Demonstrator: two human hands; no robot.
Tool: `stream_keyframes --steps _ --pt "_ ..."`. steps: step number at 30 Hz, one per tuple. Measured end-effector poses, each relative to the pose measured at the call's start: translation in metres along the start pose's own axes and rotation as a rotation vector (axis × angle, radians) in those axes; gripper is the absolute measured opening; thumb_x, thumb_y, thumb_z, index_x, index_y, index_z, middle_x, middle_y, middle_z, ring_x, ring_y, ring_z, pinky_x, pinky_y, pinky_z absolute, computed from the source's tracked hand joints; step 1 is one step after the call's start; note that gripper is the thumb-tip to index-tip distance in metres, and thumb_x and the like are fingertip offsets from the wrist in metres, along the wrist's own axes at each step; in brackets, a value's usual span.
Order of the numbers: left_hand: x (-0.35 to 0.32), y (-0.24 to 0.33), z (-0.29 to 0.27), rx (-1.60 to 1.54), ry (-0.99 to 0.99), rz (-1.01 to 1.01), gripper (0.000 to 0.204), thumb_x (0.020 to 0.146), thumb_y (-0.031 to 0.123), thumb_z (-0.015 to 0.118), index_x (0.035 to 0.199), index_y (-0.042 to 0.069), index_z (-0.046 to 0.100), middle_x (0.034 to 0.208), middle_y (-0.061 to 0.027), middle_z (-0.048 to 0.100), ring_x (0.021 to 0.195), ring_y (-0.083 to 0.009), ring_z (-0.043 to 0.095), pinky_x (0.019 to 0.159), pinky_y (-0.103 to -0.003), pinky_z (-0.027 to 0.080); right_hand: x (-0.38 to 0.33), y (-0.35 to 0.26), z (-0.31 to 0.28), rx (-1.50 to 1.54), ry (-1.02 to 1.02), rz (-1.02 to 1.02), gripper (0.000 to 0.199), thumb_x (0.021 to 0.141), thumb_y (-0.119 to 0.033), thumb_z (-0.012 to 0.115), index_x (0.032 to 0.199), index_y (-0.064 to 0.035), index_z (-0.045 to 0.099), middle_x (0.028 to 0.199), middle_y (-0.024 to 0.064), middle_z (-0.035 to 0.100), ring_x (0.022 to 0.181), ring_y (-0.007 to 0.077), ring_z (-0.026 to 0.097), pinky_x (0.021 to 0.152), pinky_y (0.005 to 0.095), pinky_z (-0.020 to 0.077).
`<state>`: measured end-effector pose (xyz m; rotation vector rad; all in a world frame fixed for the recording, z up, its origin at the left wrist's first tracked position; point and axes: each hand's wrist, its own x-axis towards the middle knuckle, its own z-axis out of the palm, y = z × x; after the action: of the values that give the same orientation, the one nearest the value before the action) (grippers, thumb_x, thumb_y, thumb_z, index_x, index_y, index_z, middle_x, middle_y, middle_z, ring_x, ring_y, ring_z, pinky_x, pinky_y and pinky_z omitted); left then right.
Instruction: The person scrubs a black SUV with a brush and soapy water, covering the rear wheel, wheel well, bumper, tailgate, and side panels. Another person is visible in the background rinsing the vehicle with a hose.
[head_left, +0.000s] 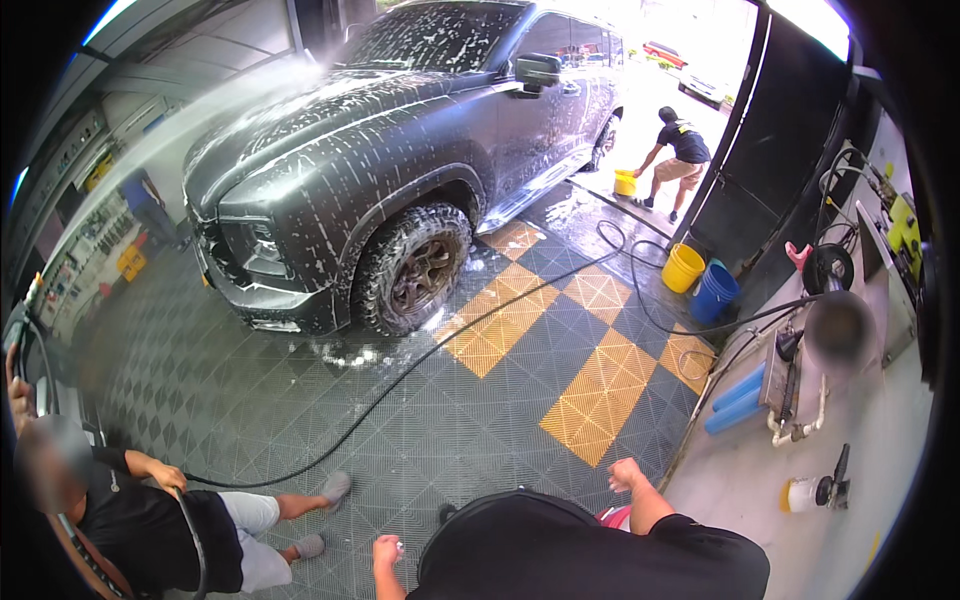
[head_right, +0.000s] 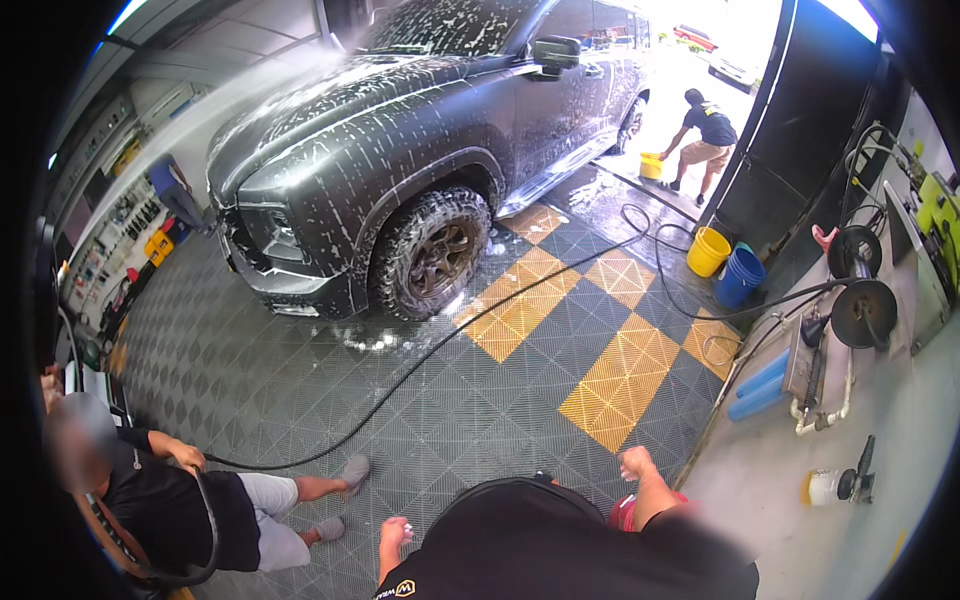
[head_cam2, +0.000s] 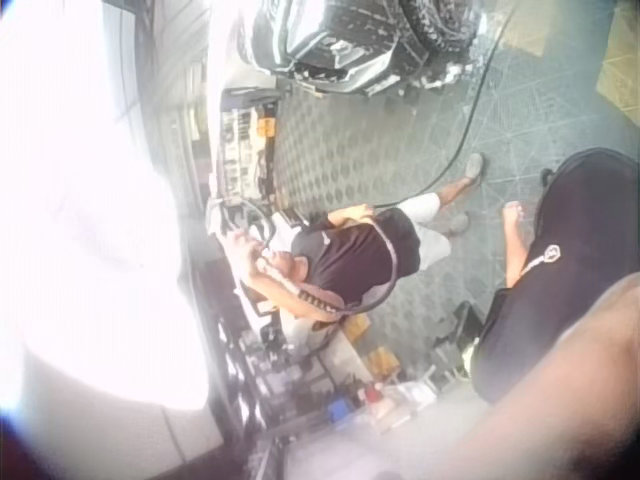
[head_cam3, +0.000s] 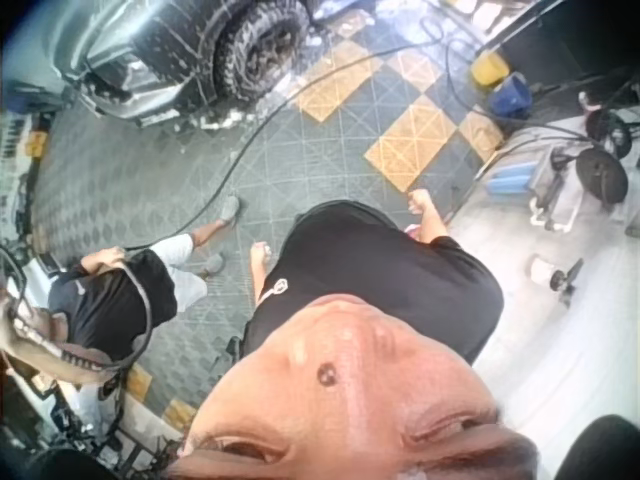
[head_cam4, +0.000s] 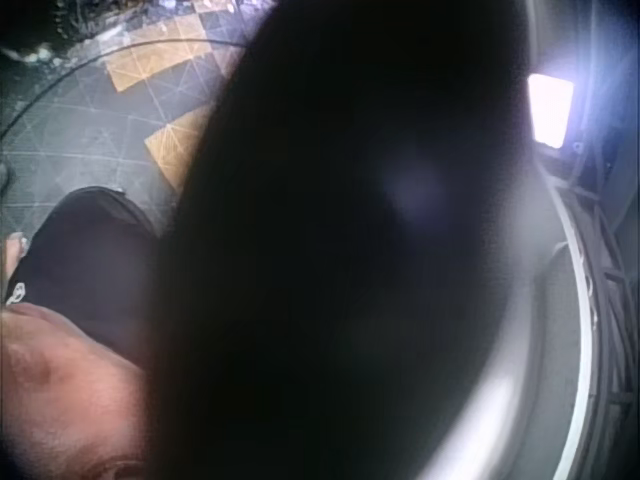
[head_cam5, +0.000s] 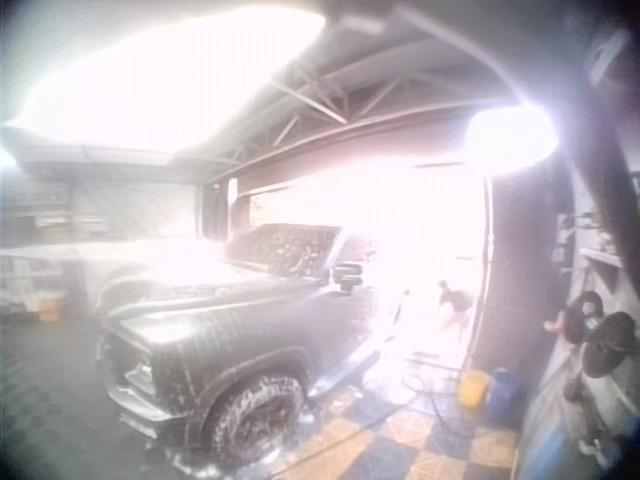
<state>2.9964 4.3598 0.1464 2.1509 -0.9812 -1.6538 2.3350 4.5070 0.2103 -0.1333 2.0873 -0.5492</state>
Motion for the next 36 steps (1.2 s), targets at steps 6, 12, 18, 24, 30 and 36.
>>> stream_keyframes --steps 6,12,18,24,30,36 --pt "-0.033 -0.03 -0.011 0.033 0.043 -0.147 0.027 0.094 0.008 0.057 0.113 0.002 0.075 0.093 -0.0162 0.075 0.062 -0.0211 0.07 0.051 -0.038 0.057 -0.003 0.003 0.006 0.1 -0.035 0.033 0.019 0.095 -0.017 0.064 0.109 -0.0054 0.069 0.077 0.0119 0.07 0.055 0.0246 0.068 0.052 0.0435 0.0601" --pt "-0.051 -0.024 0.001 0.176 0.003 -0.078 0.027 0.094 0.017 0.06 0.111 0.006 0.078 0.085 -0.013 0.077 0.063 -0.0229 0.071 0.055 -0.038 0.056 0.028 -0.009 -0.005 0.114 -0.067 -0.071 0.018 0.097 -0.015 0.06 0.112 -0.0072 0.067 0.081 0.0133 0.071 0.059 0.0261 0.071 0.052 0.0437 0.0614" --pt "-0.066 -0.018 0.03 0.169 0.056 -0.087 0.027 0.091 0.025 0.068 0.109 0.008 0.079 0.088 -0.0119 0.078 0.068 -0.0224 0.072 0.06 -0.038 0.057 0.042 -0.024 -0.017 0.077 -0.126 -0.124 0.019 0.093 -0.01 0.058 0.104 -0.0003 0.069 0.074 0.0122 0.069 0.052 0.0237 0.067 0.043 0.0411 0.0573" --pt "-0.089 -0.023 0.067 0.226 0.218 -0.062 0.035 0.088 0.028 0.066 0.113 0.006 0.078 0.111 -0.0201 0.076 0.106 -0.0354 0.073 0.093 -0.044 0.056 0.06 -0.043 -0.026 -0.061 -0.165 -0.142 0.019 0.093 -0.011 0.057 0.103 -0.0001 0.069 0.074 0.0141 0.068 0.052 0.0259 0.068 0.044 0.0422 0.0584" --pt "-0.109 -0.054 0.067 0.408 0.225 -0.234 0.039 0.082 0.025 0.062 0.112 0.004 0.077 0.122 -0.0236 0.072 0.118 -0.041 0.068 0.101 -0.047 0.053 0.052 -0.064 -0.013 -0.03 -0.148 -0.229 0.014 0.092 -0.01 0.057 0.088 -0.0003 0.065 0.069 0.0108 0.065 0.046 0.0238 0.062 0.041 0.039 0.0545" --pt "-0.097 -0.074 0.04 0.313 0.172 -0.369 0.04 0.08 0.022 0.062 0.111 0.002 0.077 0.121 -0.023 0.072 0.119 -0.0395 0.068 0.098 -0.045 0.054 0.053 -0.059 -0.015 -0.098 -0.154 -0.121 0.016 0.097 -0.014 0.058 0.098 -0.0001 0.064 0.072 0.0121 0.066 0.048 0.0257 0.063 0.042 0.0415 0.0542"
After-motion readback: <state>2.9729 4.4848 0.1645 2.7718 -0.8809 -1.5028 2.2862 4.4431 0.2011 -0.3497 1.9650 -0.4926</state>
